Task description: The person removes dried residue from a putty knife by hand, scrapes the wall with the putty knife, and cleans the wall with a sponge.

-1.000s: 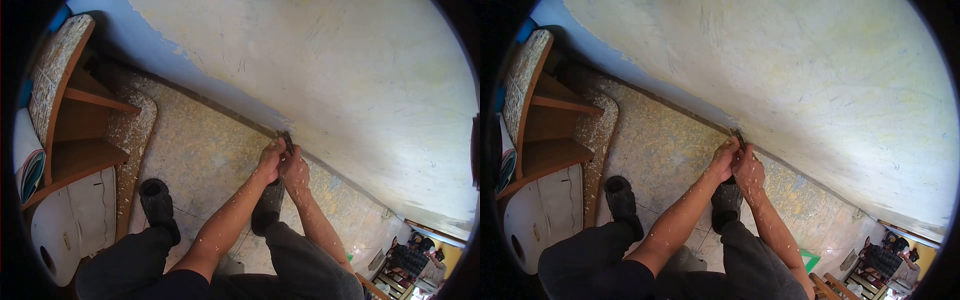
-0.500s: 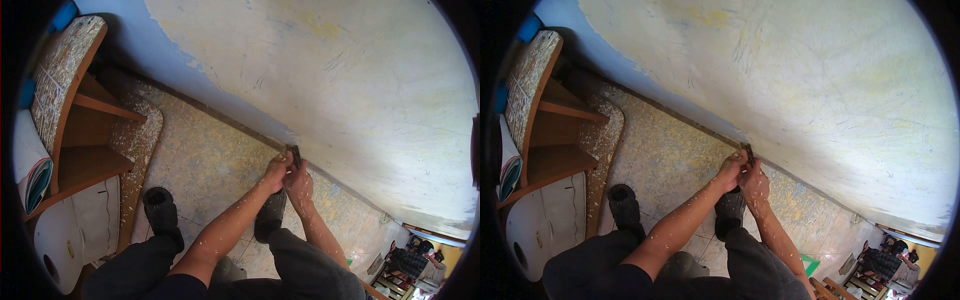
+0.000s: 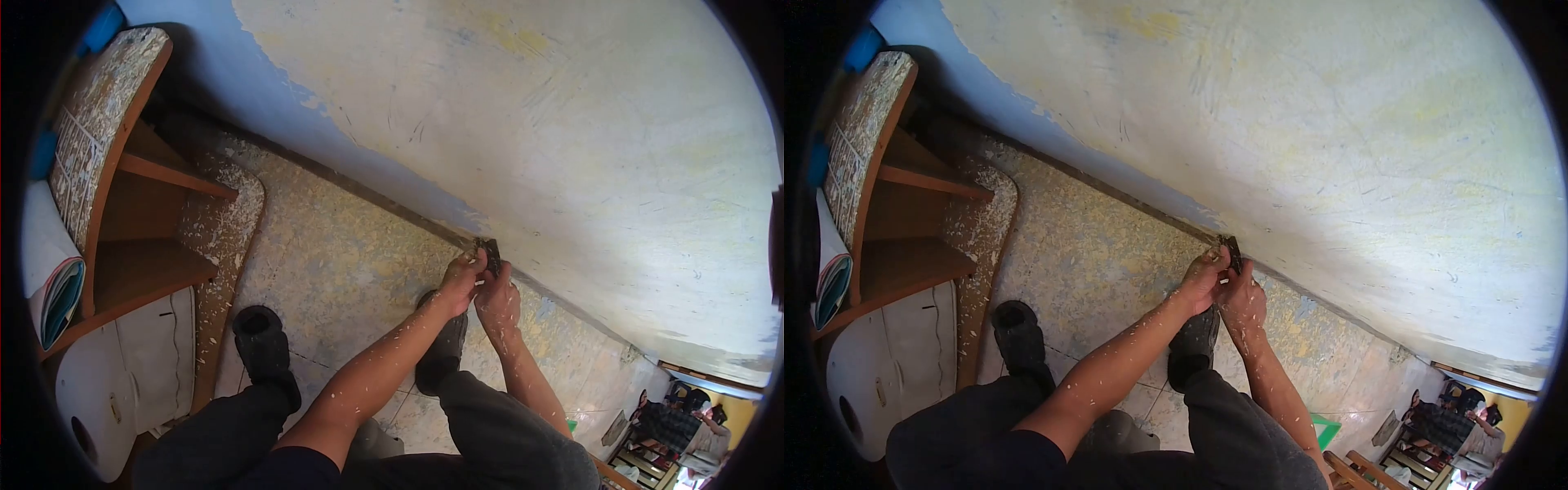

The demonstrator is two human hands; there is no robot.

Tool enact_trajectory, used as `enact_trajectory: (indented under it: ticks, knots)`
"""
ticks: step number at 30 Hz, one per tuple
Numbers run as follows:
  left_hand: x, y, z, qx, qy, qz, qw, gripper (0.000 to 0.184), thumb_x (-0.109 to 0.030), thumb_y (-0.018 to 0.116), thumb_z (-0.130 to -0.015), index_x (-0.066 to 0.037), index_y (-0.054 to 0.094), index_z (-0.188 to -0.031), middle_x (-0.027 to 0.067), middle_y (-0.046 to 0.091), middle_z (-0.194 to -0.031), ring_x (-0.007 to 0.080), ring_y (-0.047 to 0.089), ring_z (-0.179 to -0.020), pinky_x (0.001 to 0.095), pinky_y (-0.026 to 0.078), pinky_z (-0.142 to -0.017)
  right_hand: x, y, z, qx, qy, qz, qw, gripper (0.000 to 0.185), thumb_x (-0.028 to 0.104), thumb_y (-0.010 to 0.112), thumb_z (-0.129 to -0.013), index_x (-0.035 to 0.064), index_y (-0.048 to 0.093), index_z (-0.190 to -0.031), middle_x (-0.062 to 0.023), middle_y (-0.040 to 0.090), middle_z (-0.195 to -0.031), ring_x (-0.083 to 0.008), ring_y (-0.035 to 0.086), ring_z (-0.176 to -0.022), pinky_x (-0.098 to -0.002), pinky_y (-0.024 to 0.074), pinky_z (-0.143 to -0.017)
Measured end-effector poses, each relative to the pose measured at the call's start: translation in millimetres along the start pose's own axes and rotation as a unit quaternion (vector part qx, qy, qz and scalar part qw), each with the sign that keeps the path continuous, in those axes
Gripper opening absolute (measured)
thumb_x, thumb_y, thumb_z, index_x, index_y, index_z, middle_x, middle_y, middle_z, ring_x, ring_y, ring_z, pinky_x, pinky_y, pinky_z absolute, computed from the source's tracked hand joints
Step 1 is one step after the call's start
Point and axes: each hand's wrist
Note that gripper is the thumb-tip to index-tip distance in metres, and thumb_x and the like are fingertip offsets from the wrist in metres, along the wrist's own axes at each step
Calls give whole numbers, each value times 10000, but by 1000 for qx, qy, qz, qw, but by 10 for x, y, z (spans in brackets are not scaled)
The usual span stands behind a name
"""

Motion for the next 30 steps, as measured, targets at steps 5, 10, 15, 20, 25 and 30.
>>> enact_trajectory:
  ticks: [5,10,15,20,25,30]
  knots:
    - [-210,-168,12,-6,46,40,998,187,-281,602,-888,-117,537,-951,-7,547,-809,113,535,-704,288,459,-616,302,53,-163,26,-11,43,999,403,166,605,-777,66,386,-1100,-242,612,-724,-432,602,-662,-520,479,-561]
    - [-80,-11,10,-14,27,11,999,121,-241,545,-919,-121,559,-919,-31,557,-848,106,541,-757,269,493,-680,-28,57,-79,23,-14,33,999,423,187,612,-772,90,393,-1119,-260,603,-719,-443,599,-676,-529,482,-581]
    - [-56,-65,11,19,76,26,997,169,-286,565,-908,-120,563,-937,-26,559,-851,104,532,-751,270,485,-674,163,-36,-113,9,-23,-3,1000,454,171,603,-766,94,384,-1156,-253,606,-708,-449,597,-676,-527,485,-579]
    - [-177,-124,25,-26,58,5,998,207,-342,564,-905,-152,566,-987,-29,553,-839,98,527,-746,264,447,-640,183,56,-145,29,-35,40,998,431,112,558,-798,65,353,-1174,-229,621,-704,-429,608,-658,-512,483,-546]
    - [-44,65,59,10,38,-41,998,253,-347,596,-882,-128,564,-1004,-27,565,-838,100,533,-750,265,464,-676,-112,-34,-19,-23,-69,-53,996,373,85,520,-838,38,346,-1164,-231,612,-679,-428,603,-632,-502,474,-520]
    - [-156,120,156,9,85,-36,996,233,-340,603,-879,-132,559,-974,-29,567,-838,97,537,-728,251,453,-650,129,-125,-62,-12,-48,-6,999,379,71,527,-837,37,344,-1167,-197,628,-685,-418,603,-614,-490,472,-501]
Point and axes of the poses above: each hand's wrist, its own z-axis away from the middle knuckle, its own y-axis out of the palm, x = y × z
